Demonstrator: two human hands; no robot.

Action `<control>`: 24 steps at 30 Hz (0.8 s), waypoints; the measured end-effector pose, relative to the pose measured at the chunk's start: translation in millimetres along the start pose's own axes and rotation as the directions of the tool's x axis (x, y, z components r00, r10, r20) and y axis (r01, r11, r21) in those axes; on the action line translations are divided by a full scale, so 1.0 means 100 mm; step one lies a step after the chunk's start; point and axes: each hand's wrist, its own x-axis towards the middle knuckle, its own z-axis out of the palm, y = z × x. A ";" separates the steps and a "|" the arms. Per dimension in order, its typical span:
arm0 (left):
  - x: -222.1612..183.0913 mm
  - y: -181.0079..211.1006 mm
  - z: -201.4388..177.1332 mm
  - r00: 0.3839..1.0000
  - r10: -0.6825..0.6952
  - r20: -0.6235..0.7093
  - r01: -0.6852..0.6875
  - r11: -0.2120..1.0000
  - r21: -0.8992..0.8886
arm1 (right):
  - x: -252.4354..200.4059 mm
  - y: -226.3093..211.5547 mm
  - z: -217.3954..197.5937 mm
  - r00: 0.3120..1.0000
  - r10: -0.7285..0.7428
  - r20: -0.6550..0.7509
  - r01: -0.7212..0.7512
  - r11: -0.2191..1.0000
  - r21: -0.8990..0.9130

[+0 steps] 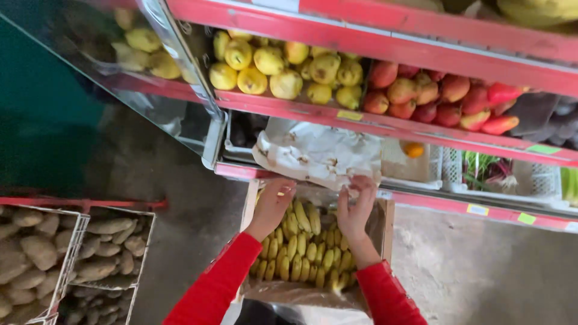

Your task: Transfer bananas from a grocery store shelf into a wooden crate while checking for quality.

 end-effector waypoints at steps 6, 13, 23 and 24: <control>-0.49 -2.30 0.79 0.993 -0.103 0.059 0.070 0.906 0.419 | -1.52 0.96 0.46 0.646 0.588 0.487 -0.532 0.804 -0.265; -0.62 -2.32 0.82 0.985 -0.121 -0.123 0.160 0.903 0.400 | -2.17 1.63 1.33 0.460 0.684 0.566 -0.387 0.728 -0.565; -0.60 -2.67 1.00 0.984 -0.173 -0.045 0.174 0.865 0.471 | -2.97 2.83 1.32 0.281 0.324 0.903 -0.880 0.463 0.107; -0.63 -2.25 0.93 0.987 -0.158 -0.012 0.138 0.821 0.554 | -2.44 2.43 1.13 0.174 0.271 0.947 -0.837 0.547 -0.002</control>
